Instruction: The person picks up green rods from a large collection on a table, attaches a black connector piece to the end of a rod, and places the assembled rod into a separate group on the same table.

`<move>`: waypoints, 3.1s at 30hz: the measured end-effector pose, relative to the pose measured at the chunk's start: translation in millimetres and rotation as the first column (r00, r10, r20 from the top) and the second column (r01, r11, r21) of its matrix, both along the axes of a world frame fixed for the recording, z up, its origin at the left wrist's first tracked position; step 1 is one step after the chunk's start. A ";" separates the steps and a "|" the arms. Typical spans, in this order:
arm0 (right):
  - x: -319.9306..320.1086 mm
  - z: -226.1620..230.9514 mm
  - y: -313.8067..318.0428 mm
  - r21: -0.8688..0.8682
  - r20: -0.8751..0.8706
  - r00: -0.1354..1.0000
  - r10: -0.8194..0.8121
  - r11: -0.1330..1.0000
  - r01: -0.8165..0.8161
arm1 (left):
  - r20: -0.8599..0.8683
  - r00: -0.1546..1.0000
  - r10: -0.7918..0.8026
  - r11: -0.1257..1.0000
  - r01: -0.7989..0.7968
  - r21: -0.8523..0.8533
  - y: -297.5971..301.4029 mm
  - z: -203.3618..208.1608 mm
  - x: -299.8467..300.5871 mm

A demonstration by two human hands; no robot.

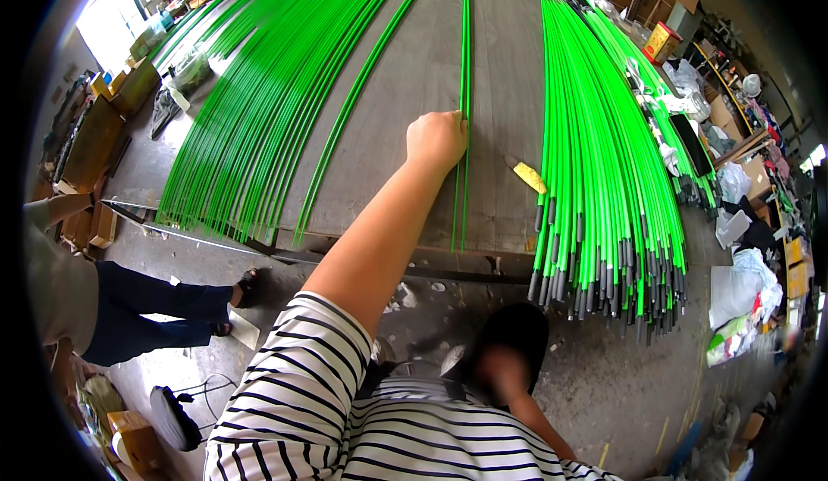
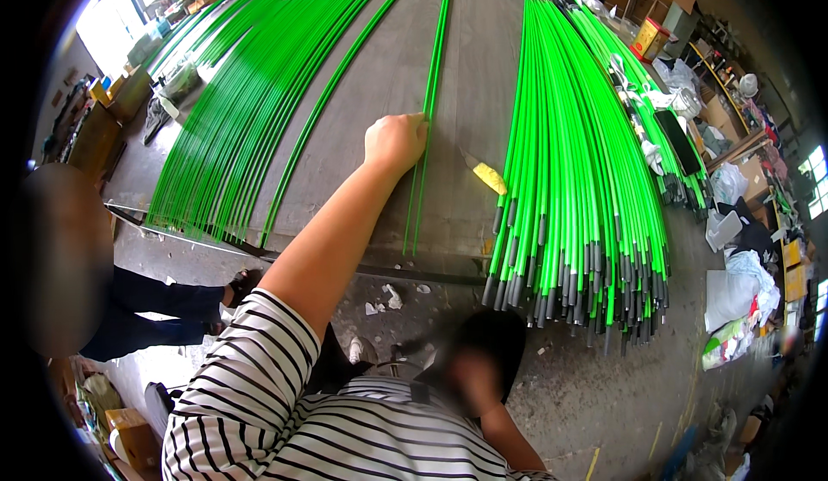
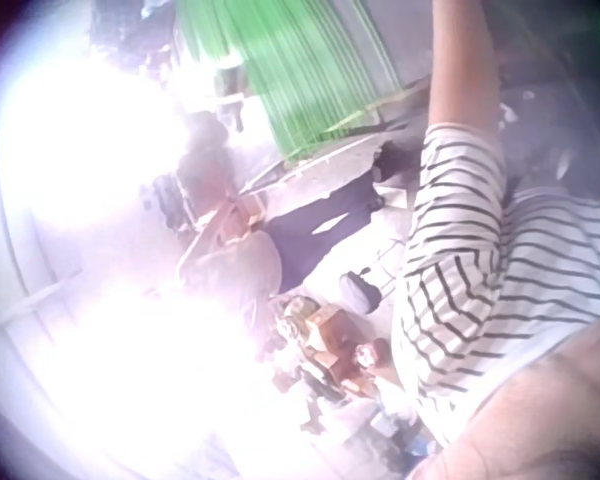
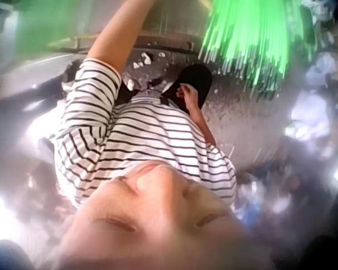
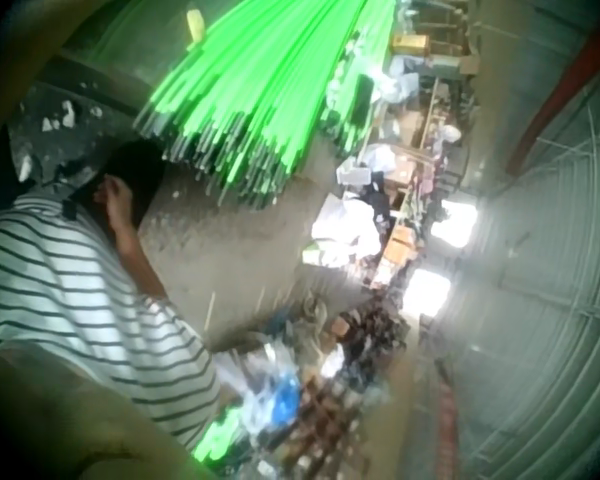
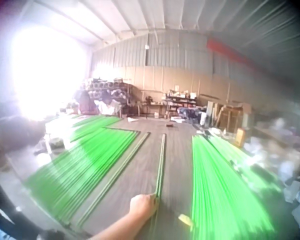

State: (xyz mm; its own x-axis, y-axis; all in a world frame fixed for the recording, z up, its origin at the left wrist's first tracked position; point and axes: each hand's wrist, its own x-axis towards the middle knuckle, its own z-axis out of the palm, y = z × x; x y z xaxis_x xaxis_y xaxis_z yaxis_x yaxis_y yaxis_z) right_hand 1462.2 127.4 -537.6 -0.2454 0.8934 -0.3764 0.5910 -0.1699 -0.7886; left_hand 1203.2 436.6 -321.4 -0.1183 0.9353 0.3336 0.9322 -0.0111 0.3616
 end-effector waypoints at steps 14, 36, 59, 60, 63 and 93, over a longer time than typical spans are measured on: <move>6.6 -17.7 -4.1 0.207 -0.197 0.980 -0.016 0.977 0.057 | 0.396 0.907 -0.140 0.979 0.067 0.192 3.5 -15.3 -28.3; -93.6 239.3 267.6 0.517 0.842 0.496 -0.209 0.573 -0.636 | 0.618 0.703 -0.351 0.936 0.252 0.244 -236.8 36.6 -17.6; -87.8 245.9 272.8 0.511 0.640 0.643 -0.420 0.858 0.053 | 0.808 0.583 -0.085 0.983 0.182 -0.027 -293.8 -16.0 -55.4; -90.1 249.4 270.2 0.482 0.659 0.645 -0.386 0.876 0.032 | 0.810 0.582 -0.077 0.983 0.180 -0.035 -294.2 -18.4 -56.8; -81.8 249.6 270.8 0.448 0.664 0.687 -0.293 0.893 -0.052 | 0.803 0.587 -0.102 0.979 0.201 -0.023 -292.8 -21.8 -53.5; -115.3 251.9 34.5 0.682 -0.429 0.849 0.308 0.727 0.081 | 0.655 -0.678 0.334 0.803 0.569 0.179 -280.5 37.2 -2.0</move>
